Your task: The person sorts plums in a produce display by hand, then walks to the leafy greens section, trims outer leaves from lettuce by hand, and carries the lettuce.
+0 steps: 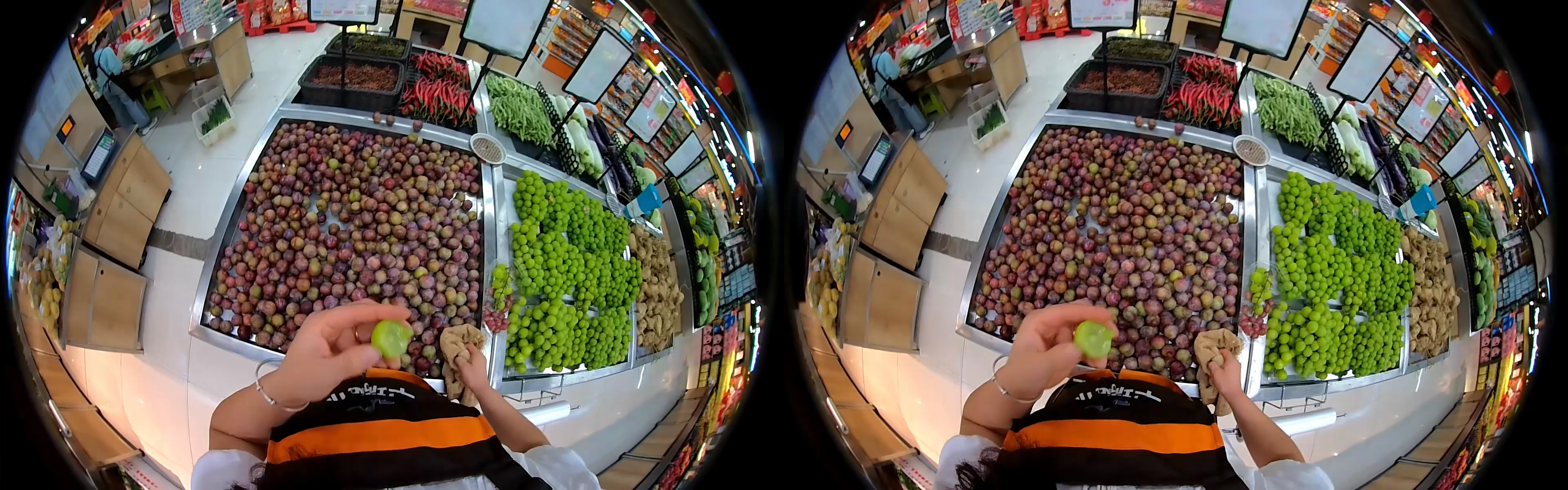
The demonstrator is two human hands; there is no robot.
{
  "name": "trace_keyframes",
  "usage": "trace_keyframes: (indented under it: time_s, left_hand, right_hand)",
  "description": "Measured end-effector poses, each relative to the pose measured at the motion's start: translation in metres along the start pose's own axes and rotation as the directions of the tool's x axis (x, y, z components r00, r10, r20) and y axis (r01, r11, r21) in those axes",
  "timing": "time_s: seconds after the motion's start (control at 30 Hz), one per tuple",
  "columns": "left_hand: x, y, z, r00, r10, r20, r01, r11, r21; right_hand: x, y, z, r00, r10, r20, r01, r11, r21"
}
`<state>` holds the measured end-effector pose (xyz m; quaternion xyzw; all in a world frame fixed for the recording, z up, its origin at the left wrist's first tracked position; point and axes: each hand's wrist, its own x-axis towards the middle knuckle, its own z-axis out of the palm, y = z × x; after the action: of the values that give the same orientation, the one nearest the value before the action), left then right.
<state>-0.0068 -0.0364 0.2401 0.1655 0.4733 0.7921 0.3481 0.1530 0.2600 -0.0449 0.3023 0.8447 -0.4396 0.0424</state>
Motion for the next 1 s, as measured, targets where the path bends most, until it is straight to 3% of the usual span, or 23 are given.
trace_keyframes:
  time_s: [0.07,0.13,0.2,0.33,0.43,0.47,0.57,0.7,0.73,0.87,0.97,1.0]
  left_hand:
    - [-0.006,0.013,0.015,0.989,0.104,0.104,-0.092,0.989,-0.116]
    - [-0.012,0.021,0.028,0.968,0.168,0.187,-0.137,0.976,-0.167]
    - [-0.017,0.03,0.05,0.957,0.137,0.256,-0.06,0.956,-0.287]
    - [-0.017,0.032,0.083,0.897,0.113,0.427,0.097,0.893,-0.44]
    - [-0.021,0.019,0.096,0.877,-0.05,0.479,0.288,0.852,-0.437]
    - [-0.02,0.013,0.105,0.881,0.071,0.468,0.161,0.885,-0.437]
    - [-0.009,-0.007,0.101,0.716,0.222,0.661,0.061,0.924,-0.377]
    - [-0.011,-0.022,0.116,0.678,0.349,0.647,0.037,0.863,-0.504]
    - [-0.015,-0.026,0.119,0.716,0.355,0.602,0.032,0.844,-0.536]
    - [-0.01,-0.03,0.119,0.684,0.35,0.64,0.039,0.859,-0.511]
    - [-0.022,-0.02,0.133,0.765,0.282,0.579,0.091,0.843,-0.531]
    - [-0.026,-0.013,0.138,0.843,0.216,0.492,0.038,0.89,-0.455]
  right_hand:
    - [-0.01,-0.015,-0.004,0.998,0.008,-0.068,0.0,0.993,0.115]
    - [-0.006,0.0,0.008,0.988,-0.064,-0.14,0.072,0.996,0.058]
    - [-0.012,0.004,0.017,0.951,-0.212,-0.227,0.199,0.977,-0.079]
    - [-0.022,-0.023,0.019,0.946,-0.234,-0.226,0.205,0.968,-0.147]
    - [-0.013,0.0,0.033,0.948,-0.227,-0.221,0.211,0.973,-0.094]
    - [-0.016,0.0,0.032,0.947,-0.256,-0.196,0.24,0.965,-0.105]
    - [-0.021,-0.011,0.026,0.956,-0.219,-0.193,0.181,0.964,-0.195]
    - [-0.025,-0.014,0.025,0.934,-0.251,-0.253,0.212,0.962,-0.169]
    - [-0.025,-0.013,0.026,0.929,-0.258,-0.264,0.219,0.961,-0.169]
    - [-0.025,-0.011,0.026,0.924,-0.258,-0.284,0.221,0.963,-0.157]
    - [-0.025,-0.01,0.026,0.933,-0.248,-0.262,0.208,0.963,-0.17]
    - [-0.026,-0.012,0.026,0.937,-0.234,-0.259,0.197,0.967,-0.161]
